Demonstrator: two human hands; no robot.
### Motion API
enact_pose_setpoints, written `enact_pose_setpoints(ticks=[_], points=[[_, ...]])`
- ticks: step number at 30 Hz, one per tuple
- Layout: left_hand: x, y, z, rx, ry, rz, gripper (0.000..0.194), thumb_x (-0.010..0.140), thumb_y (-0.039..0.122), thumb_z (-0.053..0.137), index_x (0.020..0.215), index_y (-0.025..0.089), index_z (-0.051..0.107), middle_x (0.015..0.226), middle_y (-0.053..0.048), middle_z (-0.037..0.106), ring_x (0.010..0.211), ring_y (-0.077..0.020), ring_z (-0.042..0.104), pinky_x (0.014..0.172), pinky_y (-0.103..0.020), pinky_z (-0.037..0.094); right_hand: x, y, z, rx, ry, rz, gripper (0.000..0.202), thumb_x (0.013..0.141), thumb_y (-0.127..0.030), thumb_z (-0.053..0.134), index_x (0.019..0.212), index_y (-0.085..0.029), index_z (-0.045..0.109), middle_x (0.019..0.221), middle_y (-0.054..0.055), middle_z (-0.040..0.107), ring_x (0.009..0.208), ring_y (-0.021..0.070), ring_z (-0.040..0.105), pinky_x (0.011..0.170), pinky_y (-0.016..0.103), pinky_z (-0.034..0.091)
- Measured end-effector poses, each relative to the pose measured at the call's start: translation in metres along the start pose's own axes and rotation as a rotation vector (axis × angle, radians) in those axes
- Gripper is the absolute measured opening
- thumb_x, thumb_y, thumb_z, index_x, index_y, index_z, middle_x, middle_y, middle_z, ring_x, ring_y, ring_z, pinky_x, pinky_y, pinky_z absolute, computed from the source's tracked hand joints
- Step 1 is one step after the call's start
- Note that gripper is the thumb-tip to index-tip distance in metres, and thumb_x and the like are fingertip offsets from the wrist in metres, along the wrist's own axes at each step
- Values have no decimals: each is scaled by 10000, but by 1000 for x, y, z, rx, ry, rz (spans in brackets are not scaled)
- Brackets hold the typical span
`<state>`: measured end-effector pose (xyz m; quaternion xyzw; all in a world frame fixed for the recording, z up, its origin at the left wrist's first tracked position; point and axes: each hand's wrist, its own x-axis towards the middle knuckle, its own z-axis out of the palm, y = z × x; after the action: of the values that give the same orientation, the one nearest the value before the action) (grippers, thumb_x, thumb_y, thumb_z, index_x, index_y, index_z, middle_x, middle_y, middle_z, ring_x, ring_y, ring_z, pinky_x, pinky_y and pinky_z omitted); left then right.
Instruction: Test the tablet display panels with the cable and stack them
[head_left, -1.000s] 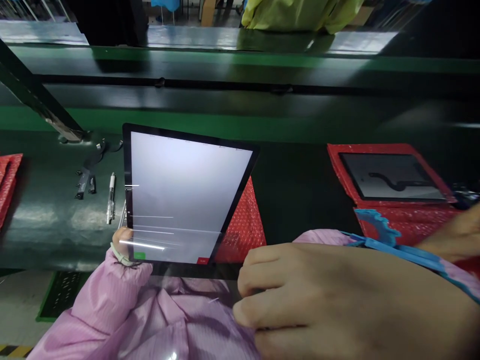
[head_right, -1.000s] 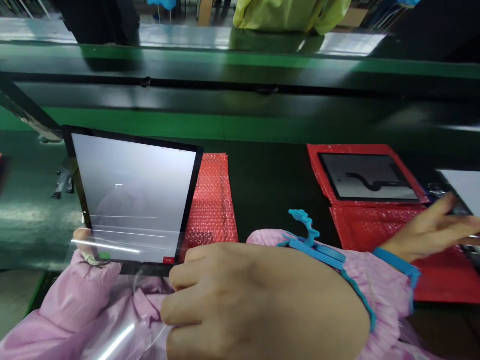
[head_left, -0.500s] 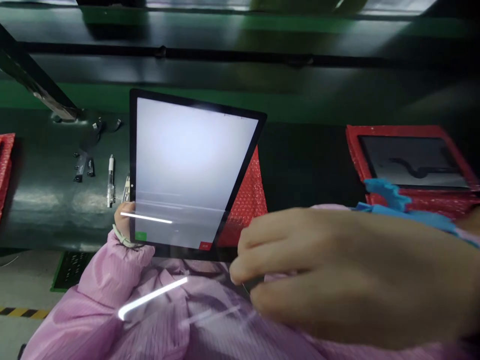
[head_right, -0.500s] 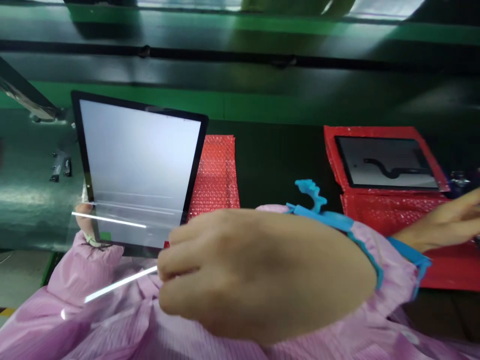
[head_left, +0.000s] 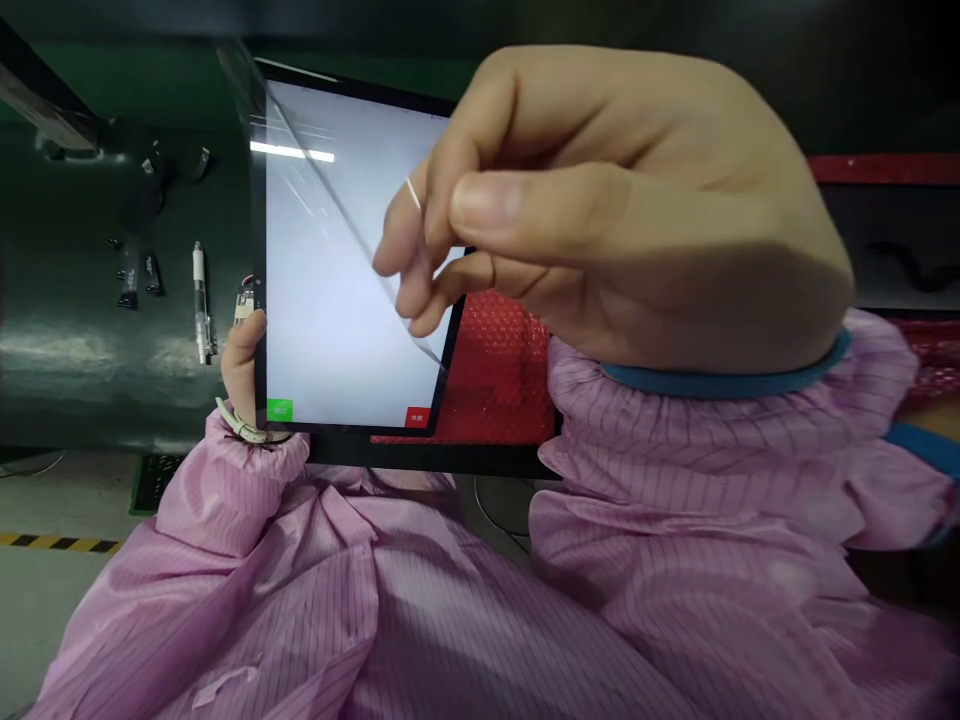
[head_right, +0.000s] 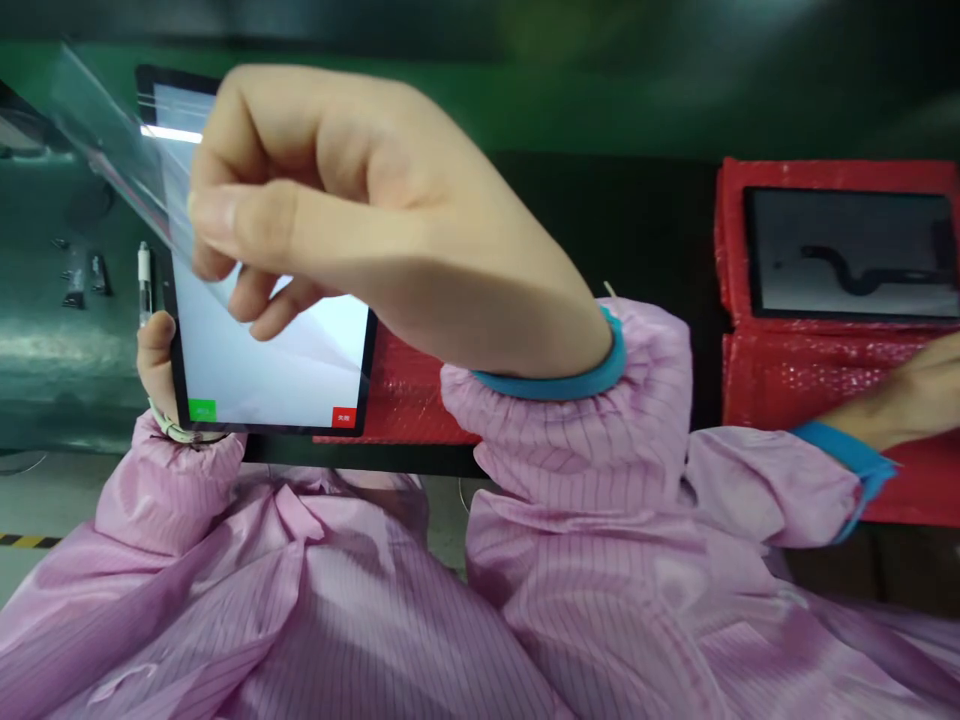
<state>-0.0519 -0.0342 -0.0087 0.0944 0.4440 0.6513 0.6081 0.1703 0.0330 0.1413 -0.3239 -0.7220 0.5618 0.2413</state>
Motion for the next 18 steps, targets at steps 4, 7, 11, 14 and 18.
enact_pose_setpoints(ticks=[4, 7, 11, 14, 18], points=[[0, -4, 2, 44, -153, 140, 310, 931, 308, 537, 1044, 76, 709, 1175, -84, 733, 1446, -297, 441, 1225, -446, 359, 9, 16, 1, 396, -3, -82, 360, 1081, -432, 370, 868, -175, 504, 939, -11, 637, 839, 78, 683, 776, 232, 632], [0, -7, 5, 46, -213, 213, 292, 912, 285, 545, 1036, 84, 716, 1111, -74, 749, 1455, -277, 433, 1247, -415, 328, 16, 27, 2, 597, 19, -83, 189, 1064, -221, 452, 900, -144, 506, 895, -20, 613, 810, 62, 672, 812, 215, 638], [1, -4, 6, 51, -217, 204, 253, 906, 204, 519, 1017, 92, 718, 966, -55, 767, 1359, -231, 549, 1234, -368, 346, 26, 31, 3, 725, 116, -38, 247, 1082, -174, 398, 857, -130, 492, 815, -44, 590, 817, 42, 672, 861, 210, 632], [-1, 0, 10, 18, -189, 122, 275, 925, 203, 482, 1037, 103, 713, 974, -42, 771, 1142, -187, 687, 1200, -338, 391, 34, 30, 1, 754, 235, 56, 331, 1097, -178, 298, 828, -146, 489, 743, -78, 592, 802, -8, 660, 916, 176, 603], [-4, -1, 16, -32, -139, 118, 295, 936, 193, 451, 1074, 126, 703, 952, -35, 769, 1145, -175, 682, 1214, -338, 370, 42, 30, -3, 759, 314, 115, 354, 1073, -213, 225, 853, -155, 496, 707, -107, 625, 802, -45, 688, 932, 124, 560]])
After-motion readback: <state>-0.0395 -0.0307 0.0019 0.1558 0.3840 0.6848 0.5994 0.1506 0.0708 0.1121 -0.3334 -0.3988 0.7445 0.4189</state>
